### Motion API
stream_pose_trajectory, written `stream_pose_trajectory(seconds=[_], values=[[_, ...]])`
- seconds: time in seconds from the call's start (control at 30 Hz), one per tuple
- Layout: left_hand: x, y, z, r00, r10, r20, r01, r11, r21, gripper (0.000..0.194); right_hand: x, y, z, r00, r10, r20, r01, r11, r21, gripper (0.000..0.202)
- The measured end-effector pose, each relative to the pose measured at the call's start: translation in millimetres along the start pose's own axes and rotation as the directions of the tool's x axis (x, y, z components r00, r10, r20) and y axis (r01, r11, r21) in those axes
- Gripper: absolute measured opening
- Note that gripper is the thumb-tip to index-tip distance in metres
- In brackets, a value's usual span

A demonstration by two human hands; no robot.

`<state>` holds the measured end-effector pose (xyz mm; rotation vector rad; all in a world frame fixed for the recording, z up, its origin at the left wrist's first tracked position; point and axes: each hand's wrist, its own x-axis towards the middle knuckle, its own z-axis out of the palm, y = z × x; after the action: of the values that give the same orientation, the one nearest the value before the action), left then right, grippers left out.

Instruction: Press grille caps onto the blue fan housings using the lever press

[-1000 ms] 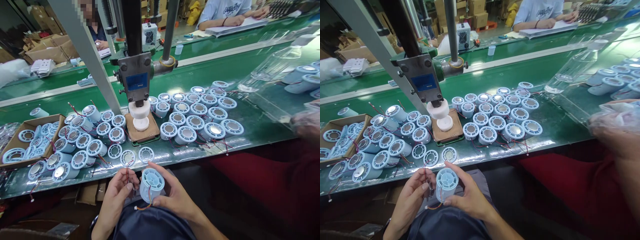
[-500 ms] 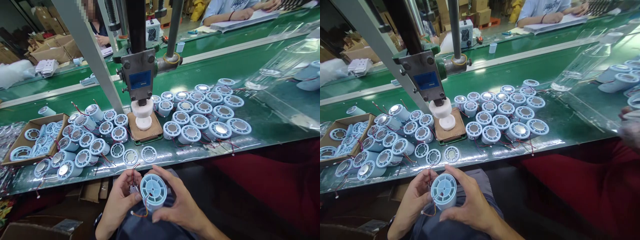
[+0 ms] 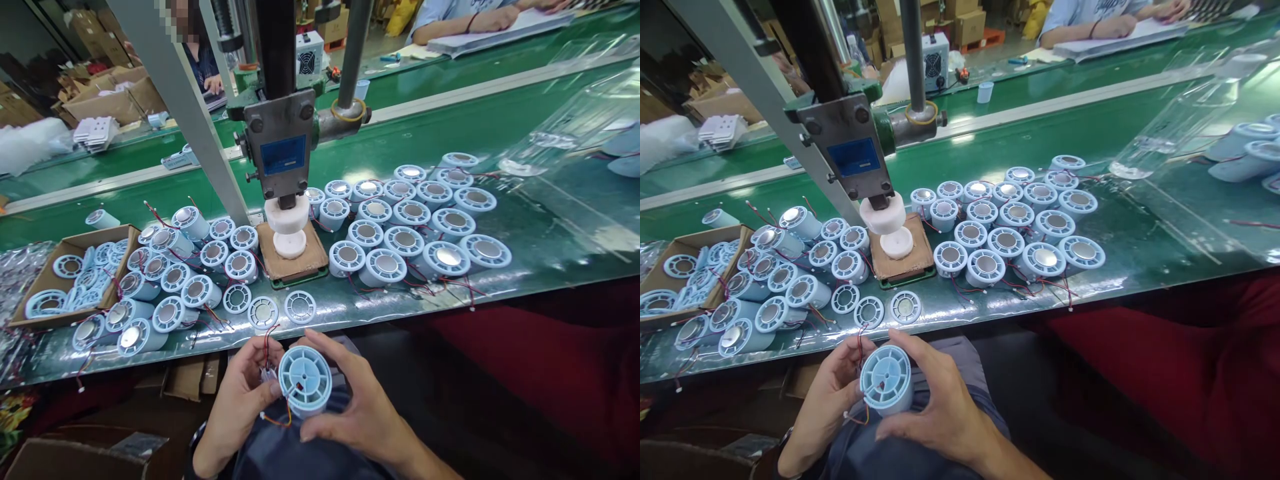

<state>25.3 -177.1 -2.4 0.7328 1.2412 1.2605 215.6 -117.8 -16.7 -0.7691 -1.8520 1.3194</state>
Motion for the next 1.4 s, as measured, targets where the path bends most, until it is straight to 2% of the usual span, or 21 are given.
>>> stream_pose_trajectory(seconds=[0.13, 0.3, 0.6, 0.9, 1.1, 1.17, 1.27, 1.33, 1.4], values=[[0, 3, 1.1, 1.0, -0.02, -0.017, 0.02, 1.0, 0.017, 0.046, 3, -5, 0, 0.99, -0.138, -0.027, 0.132, 0.98, -0.15, 0.091], [0, 4, 1.9, 1.0, -0.018, -0.022, 0.018, 1.0, 0.001, 0.048, 7, -12, 1, 0.948, -0.313, -0.05, 0.292, 0.923, -0.25, 0.091], [-1, 3, 1.1, 0.999, -0.04, -0.018, 0.04, 0.999, -0.025, 0.043, 12, -16, 4, 0.912, -0.408, -0.036, 0.383, 0.88, -0.282, 0.086], [0, 2, 2.2, 1.0, -0.006, 0.014, 0.006, 0.999, -0.05, 0.032, 12, -14, 3, 0.888, -0.459, 0.01, 0.443, 0.852, -0.279, 0.083], [-1, 3, 0.6, 1.0, -0.015, -0.012, 0.014, 0.999, -0.032, 0.032, 19, -18, 5, 0.837, -0.545, -0.044, 0.511, 0.808, -0.293, 0.063], [1, 3, 0.6, 1.0, -0.018, -0.004, 0.018, 0.999, -0.034, 0.035, 20, -19, 3, 0.836, -0.547, -0.05, 0.508, 0.804, -0.308, 0.061], [8, 4, 6.9, 0.998, -0.046, 0.031, 0.047, 0.999, -0.027, 0.043, 14, -25, -2, 0.861, -0.507, -0.053, 0.446, 0.8, -0.403, 0.049], [13, 6, 14.2, 0.994, -0.102, 0.049, 0.102, 0.995, 0.006, 0.045, 5, -32, -8, 0.869, -0.487, -0.087, 0.391, 0.784, -0.482, 0.042], [20, 4, 21.1, 0.984, -0.16, 0.077, 0.155, 0.986, 0.062, 0.045, -6, -42, -18, 0.855, -0.496, -0.15, 0.345, 0.76, -0.551, 0.044]])
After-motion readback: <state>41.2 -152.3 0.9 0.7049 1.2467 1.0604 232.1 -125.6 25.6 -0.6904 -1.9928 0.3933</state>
